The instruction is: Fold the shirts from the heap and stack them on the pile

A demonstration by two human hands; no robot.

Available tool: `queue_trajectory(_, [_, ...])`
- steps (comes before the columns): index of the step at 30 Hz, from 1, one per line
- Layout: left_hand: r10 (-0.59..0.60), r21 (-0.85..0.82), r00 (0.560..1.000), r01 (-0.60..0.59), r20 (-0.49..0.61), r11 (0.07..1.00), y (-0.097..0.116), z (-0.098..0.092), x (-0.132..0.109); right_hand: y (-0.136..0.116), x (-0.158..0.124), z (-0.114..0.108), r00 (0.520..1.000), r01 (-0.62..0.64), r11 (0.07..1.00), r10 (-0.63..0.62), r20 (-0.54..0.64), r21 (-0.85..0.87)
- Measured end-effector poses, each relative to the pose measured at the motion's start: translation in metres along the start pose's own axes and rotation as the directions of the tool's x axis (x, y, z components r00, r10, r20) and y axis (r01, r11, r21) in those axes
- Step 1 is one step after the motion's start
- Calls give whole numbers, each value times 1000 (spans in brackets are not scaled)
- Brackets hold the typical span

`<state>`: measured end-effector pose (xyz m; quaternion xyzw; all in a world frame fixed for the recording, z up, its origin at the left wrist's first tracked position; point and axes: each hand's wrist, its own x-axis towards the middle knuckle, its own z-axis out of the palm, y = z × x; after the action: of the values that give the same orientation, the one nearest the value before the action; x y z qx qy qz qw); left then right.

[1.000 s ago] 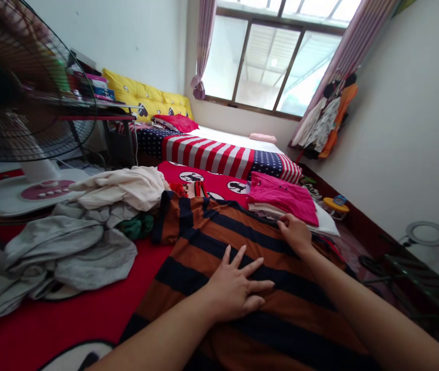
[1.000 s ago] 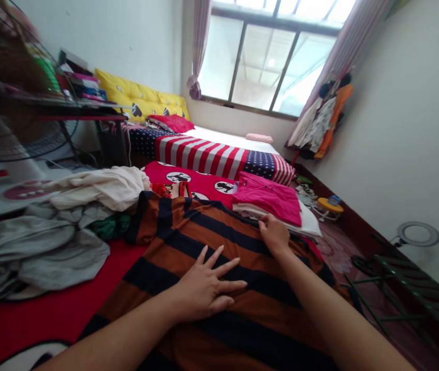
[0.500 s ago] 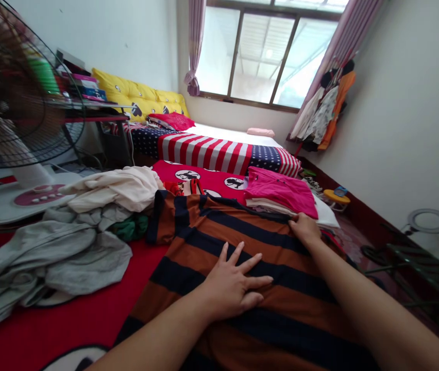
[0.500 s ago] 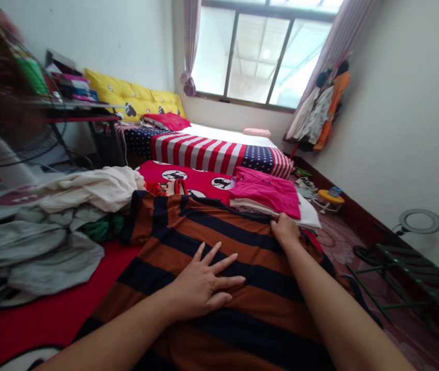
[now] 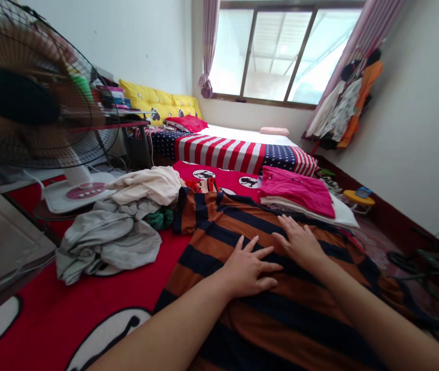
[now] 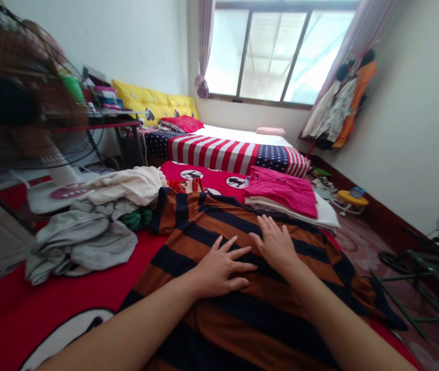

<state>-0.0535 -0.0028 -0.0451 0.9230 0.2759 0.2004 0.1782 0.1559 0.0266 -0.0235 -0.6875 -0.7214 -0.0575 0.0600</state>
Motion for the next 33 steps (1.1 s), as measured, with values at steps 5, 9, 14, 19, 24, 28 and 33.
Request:
queue_trajectory(5, [-283, -357, 897, 156, -339, 921, -19, -8, 4, -40, -33, 23, 996, 80, 988, -75, -37, 133])
queue_trajectory(9, [-492, -406, 711, 308, -503, 860, -54, -33, -3, -37, -39, 36, 994, 77, 977, -60, -90, 200])
queue_trajectory(14, [-481, -162, 488, 560, -728, 813, -95, -82, -36, -33, -35, 32, 994, 73, 966, -51, -94, 247])
queue_trajectory(19, [-580, -23, 345, 846, -738, 532, -106, -111, -57, -35, -36, 32, 991, 82, 960, -50, -123, 267])
queue_trajectory(24, [-794, 67, 319, 940, -518, 334, -99, -122, -58, -35, -37, 33, 990, 85, 957, -48, -136, 277])
queue_trajectory(28, [-808, 170, 383, 924, -448, 344, -102, -121, -61, -35, -36, 33, 991, 80, 959, -47, -127, 270])
queue_trajectory(33, [-722, 85, 461, 866, -516, 493, -111, -116, -60, -34, -36, 34, 992, 78, 960, -48, -117, 270])
